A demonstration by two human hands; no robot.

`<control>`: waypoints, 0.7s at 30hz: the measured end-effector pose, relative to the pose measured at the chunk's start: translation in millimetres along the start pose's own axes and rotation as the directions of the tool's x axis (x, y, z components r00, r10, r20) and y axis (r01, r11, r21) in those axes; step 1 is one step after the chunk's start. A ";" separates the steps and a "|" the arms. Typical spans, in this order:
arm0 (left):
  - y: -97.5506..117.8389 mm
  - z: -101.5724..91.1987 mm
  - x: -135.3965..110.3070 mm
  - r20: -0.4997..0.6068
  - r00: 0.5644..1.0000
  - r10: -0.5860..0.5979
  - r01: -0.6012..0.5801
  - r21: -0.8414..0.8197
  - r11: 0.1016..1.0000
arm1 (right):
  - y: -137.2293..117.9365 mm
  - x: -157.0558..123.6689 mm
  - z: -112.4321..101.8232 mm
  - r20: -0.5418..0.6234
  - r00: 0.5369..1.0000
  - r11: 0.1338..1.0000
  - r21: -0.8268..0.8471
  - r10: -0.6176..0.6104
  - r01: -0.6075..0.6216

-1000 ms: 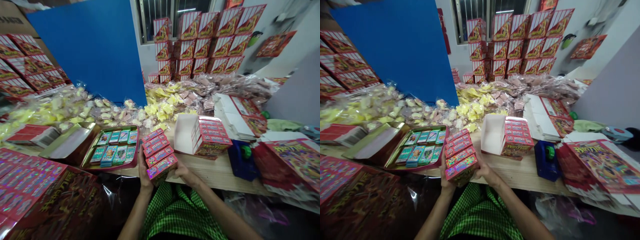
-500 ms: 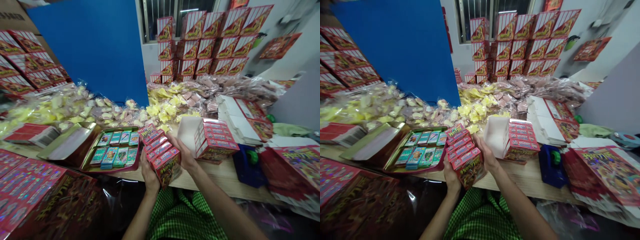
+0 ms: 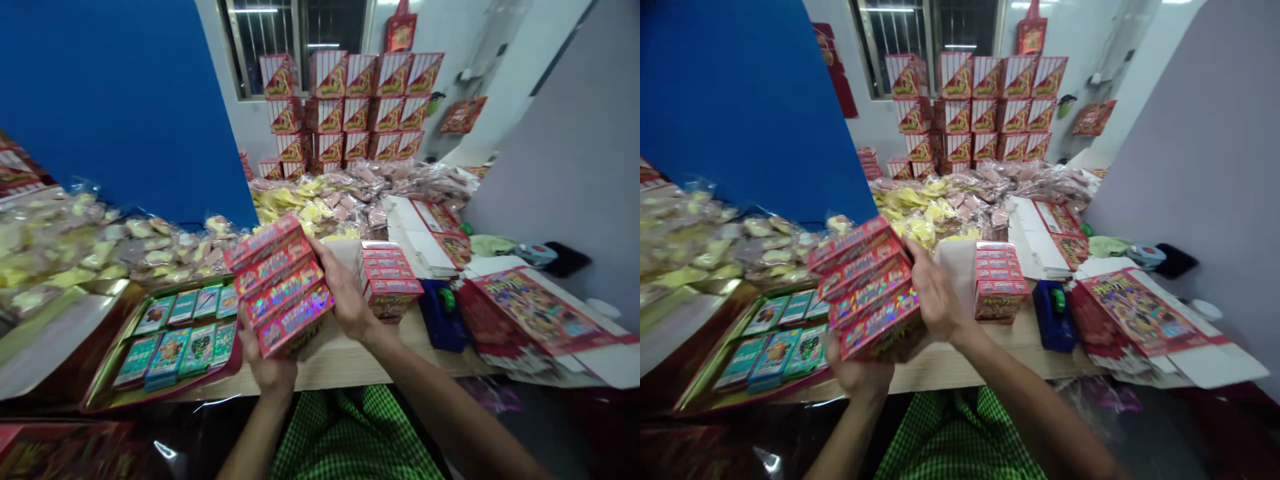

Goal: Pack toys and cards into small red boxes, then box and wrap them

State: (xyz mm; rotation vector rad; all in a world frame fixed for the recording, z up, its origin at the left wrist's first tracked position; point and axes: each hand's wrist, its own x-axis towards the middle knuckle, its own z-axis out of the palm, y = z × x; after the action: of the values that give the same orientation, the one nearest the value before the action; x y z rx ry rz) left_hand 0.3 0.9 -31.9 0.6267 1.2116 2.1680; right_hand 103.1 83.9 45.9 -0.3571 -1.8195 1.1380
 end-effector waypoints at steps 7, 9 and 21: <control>-25.9 84.1 80.8 0.206 0.978 0.031 0.007 -0.181 0.983 | 30.4 45.1 -48.8 -0.217 0.964 0.952 -0.294 -0.154 0.085; -36.5 87.1 89.1 0.218 0.975 0.039 0.001 -0.181 0.984 | 44.9 42.5 -49.5 -0.221 0.968 0.948 -0.315 -0.120 0.045; -69.0 82.7 90.2 0.301 0.951 0.075 -0.037 -0.133 0.990 | 40.3 19.9 -60.2 -0.373 0.924 0.974 -0.224 -0.077 -0.010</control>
State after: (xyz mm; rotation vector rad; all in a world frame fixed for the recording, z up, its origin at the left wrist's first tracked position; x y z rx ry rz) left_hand 5.0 140.9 -41.3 0.9122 0.8962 2.0784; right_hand 133.5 151.3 32.3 -0.6304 -1.5988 0.7749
